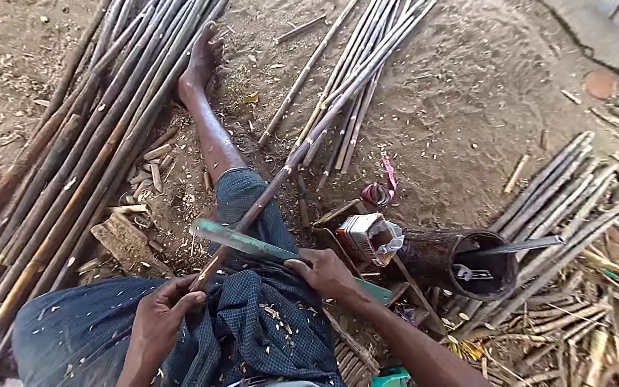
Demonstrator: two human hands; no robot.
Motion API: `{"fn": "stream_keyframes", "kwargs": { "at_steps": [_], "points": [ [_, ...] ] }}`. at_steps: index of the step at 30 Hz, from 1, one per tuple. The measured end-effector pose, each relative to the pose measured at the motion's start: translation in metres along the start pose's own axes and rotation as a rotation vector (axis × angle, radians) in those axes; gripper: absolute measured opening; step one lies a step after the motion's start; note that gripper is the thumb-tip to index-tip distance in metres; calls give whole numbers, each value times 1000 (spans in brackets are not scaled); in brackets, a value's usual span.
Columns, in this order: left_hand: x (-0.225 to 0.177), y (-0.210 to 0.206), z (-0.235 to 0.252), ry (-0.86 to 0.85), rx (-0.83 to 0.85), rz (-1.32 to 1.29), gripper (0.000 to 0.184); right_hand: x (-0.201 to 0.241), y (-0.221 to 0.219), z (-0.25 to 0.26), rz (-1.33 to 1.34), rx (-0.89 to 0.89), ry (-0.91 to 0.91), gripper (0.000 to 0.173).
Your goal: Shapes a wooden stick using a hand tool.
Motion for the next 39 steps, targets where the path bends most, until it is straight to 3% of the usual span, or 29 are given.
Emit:
{"fn": "stream_keyframes", "kwargs": {
  "at_steps": [4,5,8,12,13,16,20,21,24,28,32,36,39],
  "points": [
    [2,1,-1,-22,-15,4,28,-44,15,22,329,-172,-309,61],
    [2,0,0,-24,-14,10,26,-39,14,20,325,-171,-280,60],
    [0,0,1,19,-18,-2,23,-3,-6,2,57,-11,26,49],
    [1,-3,4,38,2,-43,23,-41,11,25,329,-182,-247,60],
    [1,-4,3,42,3,-54,23,-38,10,22,308,-182,-226,60],
    [0,-4,2,48,-2,-52,23,0,-3,3,8,-49,60,50],
    [1,-5,5,11,1,-19,23,-36,10,26,291,-149,-263,59],
    [1,-5,4,-2,-4,10,23,-30,10,22,250,-140,-246,60],
    [-1,-2,1,-33,-24,109,26,7,-4,2,-53,9,28,53],
    [0,-2,3,-62,-4,132,27,-38,9,25,291,-162,-291,61],
    [2,3,-2,-12,-5,69,30,-16,-6,8,171,-54,-152,50],
    [7,-3,1,-1,7,80,29,-38,2,16,350,-145,-270,59],
    [4,-1,1,3,-8,92,29,-3,-9,0,37,-50,7,50]
  ]
}}
Point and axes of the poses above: each hand's wrist, its own z-axis towards the middle knuckle, its own y-axis out of the back of the hand, x = y × z, the point moved 6 cm from there along z, towards the middle knuckle, and after that the axes turned 10 degrees about -z, right-handed, at the moved point
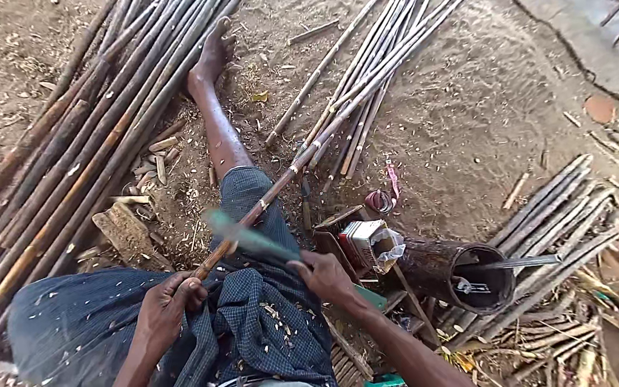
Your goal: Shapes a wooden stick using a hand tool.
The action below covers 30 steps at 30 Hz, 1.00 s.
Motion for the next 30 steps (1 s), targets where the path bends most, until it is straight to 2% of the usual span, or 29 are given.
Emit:
{"fn": "stream_keyframes", "kwargs": {
  "at_steps": [1,4,5,8,9,12,16,20,21,24,25,28,30],
  "points": [
    [0,1,1,-2,0,-19,30,3,1,0,-17,7,-2,51],
    [1,0,2,-2,16,-50,32,-23,12,14,241,-83,-272,64],
    [1,-1,1,1,18,-55,32,-22,12,13,231,-90,-267,64],
    [0,0,-1,6,8,-54,33,10,0,2,-63,48,23,52],
    [1,1,0,6,13,-56,33,8,3,4,-31,42,-6,52],
    [2,-1,4,18,20,-72,36,-29,15,28,268,-116,-263,60],
    [-1,1,1,68,-14,-78,41,10,4,2,40,26,-37,49],
    [0,-2,4,92,-19,-123,42,-32,16,26,467,-153,-322,53],
    [1,-3,2,132,-21,-185,43,-31,12,23,415,-134,-305,55],
    [4,-7,1,258,-47,-410,53,2,-1,2,35,7,-29,51],
    [5,-8,1,279,-45,-446,55,3,2,1,57,4,-51,52],
    [9,-10,2,300,-41,-509,57,-27,9,13,332,-134,-283,63],
    [8,-10,2,305,-43,-537,58,-14,10,12,220,-91,-210,56]
  ]
}}
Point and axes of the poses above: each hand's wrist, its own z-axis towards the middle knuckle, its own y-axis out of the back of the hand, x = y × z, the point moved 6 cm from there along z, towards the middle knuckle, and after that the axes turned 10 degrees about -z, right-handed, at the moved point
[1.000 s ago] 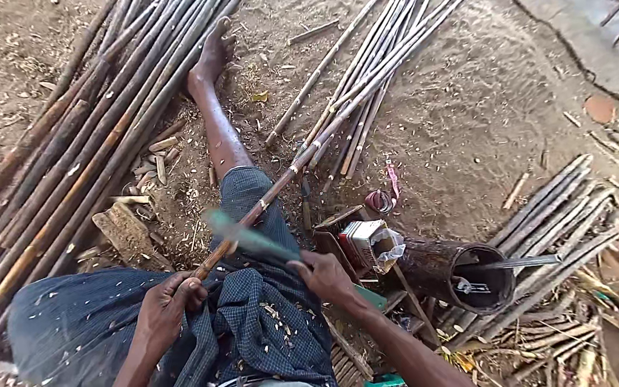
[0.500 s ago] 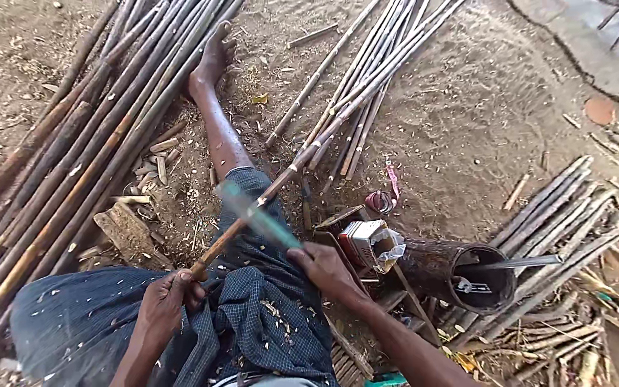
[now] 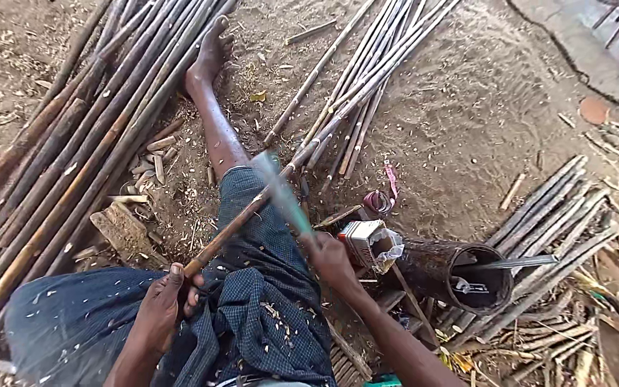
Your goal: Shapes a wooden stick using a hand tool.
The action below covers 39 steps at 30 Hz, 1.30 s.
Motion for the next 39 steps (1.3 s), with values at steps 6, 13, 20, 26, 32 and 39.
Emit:
{"fn": "stream_keyframes", "kwargs": {
  "at_steps": [6,13,20,26,32,39],
  "points": [
    [10,-2,-3,58,-9,-13,60,-22,4,13,98,-5,-54,57],
    [-23,2,-13,-291,-5,694,44,-13,9,3,19,2,-55,65],
    [-29,3,-11,-461,-71,817,28,-5,10,10,-23,20,13,58],
    [-26,4,-12,-381,-81,812,24,12,-7,-15,-205,129,177,50],
    [-26,7,-9,-372,-70,803,23,8,-7,-7,-173,93,129,52],
    [-27,7,-4,-357,-36,799,25,3,1,2,-65,24,87,56]
  ]
}}
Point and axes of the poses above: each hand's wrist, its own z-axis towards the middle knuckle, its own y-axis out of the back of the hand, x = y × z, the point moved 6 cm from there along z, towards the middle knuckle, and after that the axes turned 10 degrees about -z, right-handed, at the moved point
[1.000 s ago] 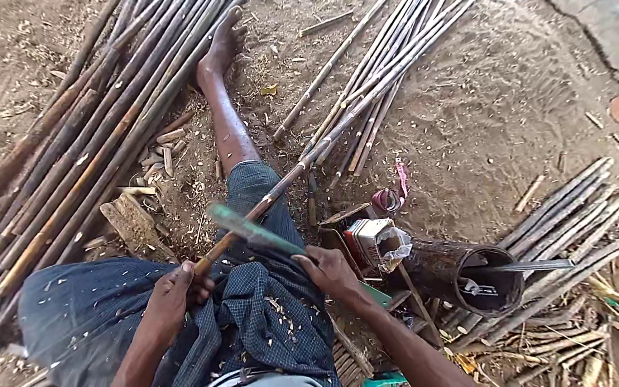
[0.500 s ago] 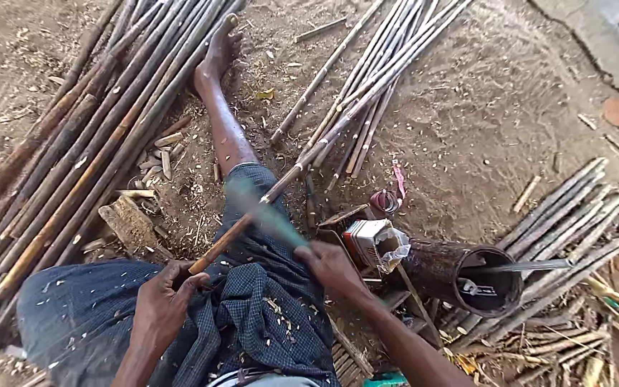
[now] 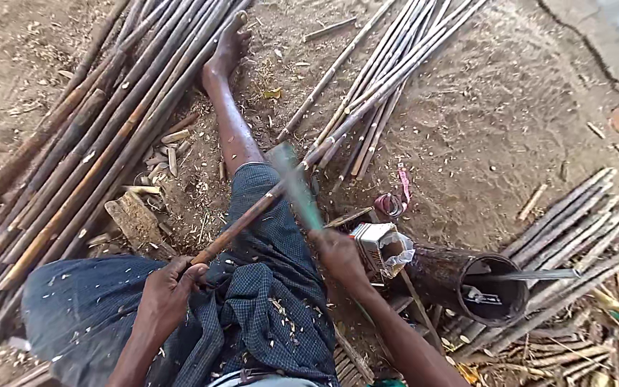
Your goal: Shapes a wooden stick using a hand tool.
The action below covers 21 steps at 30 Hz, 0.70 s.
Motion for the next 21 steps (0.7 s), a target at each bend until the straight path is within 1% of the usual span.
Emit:
{"fn": "stream_keyframes", "kwargs": {
  "at_steps": [1,2,3,5,6,7,9,10,11,13,14,15,16,17,18,19,20,21],
  "points": [
    [0,0,-2,10,3,-7,24,12,-6,-9,-119,43,106,52],
    [1,1,-3,17,11,-7,25,15,-9,-13,-186,70,135,50],
    [1,1,0,9,12,-3,25,13,-6,-8,-146,66,83,50],
    [1,1,4,-33,-20,31,27,-8,6,16,56,-25,-99,58],
    [2,2,2,-62,-45,65,30,-16,7,20,107,-66,-146,60],
    [2,3,1,-90,-66,103,34,-11,6,17,79,-62,-128,61],
    [1,7,-3,-125,-90,156,39,9,-1,2,-25,34,-34,54],
    [2,8,-4,-132,-80,175,41,6,-3,0,-9,69,-32,52],
    [1,8,-2,-145,-68,193,43,-2,1,7,21,47,-69,52],
    [1,3,0,-167,-67,208,44,-19,12,21,120,-33,-160,56],
    [2,2,-2,-164,-68,212,44,-18,9,17,119,-30,-152,58],
    [2,3,-3,-160,-73,213,42,-7,3,7,39,15,-80,58],
    [2,3,-5,-148,-66,209,41,7,-5,-4,-84,71,32,54],
    [2,2,-5,-128,-53,189,40,14,-11,-11,-192,90,123,51],
    [3,1,-3,-103,-38,160,39,14,-11,-10,-192,88,114,51],
    [4,-1,0,-77,-26,128,39,7,-5,-1,-78,62,30,53],
    [5,-3,1,-51,-9,100,39,-7,0,11,79,4,-81,55],
    [6,-6,1,-30,6,81,39,-19,0,17,191,-60,-153,56]
  ]
}}
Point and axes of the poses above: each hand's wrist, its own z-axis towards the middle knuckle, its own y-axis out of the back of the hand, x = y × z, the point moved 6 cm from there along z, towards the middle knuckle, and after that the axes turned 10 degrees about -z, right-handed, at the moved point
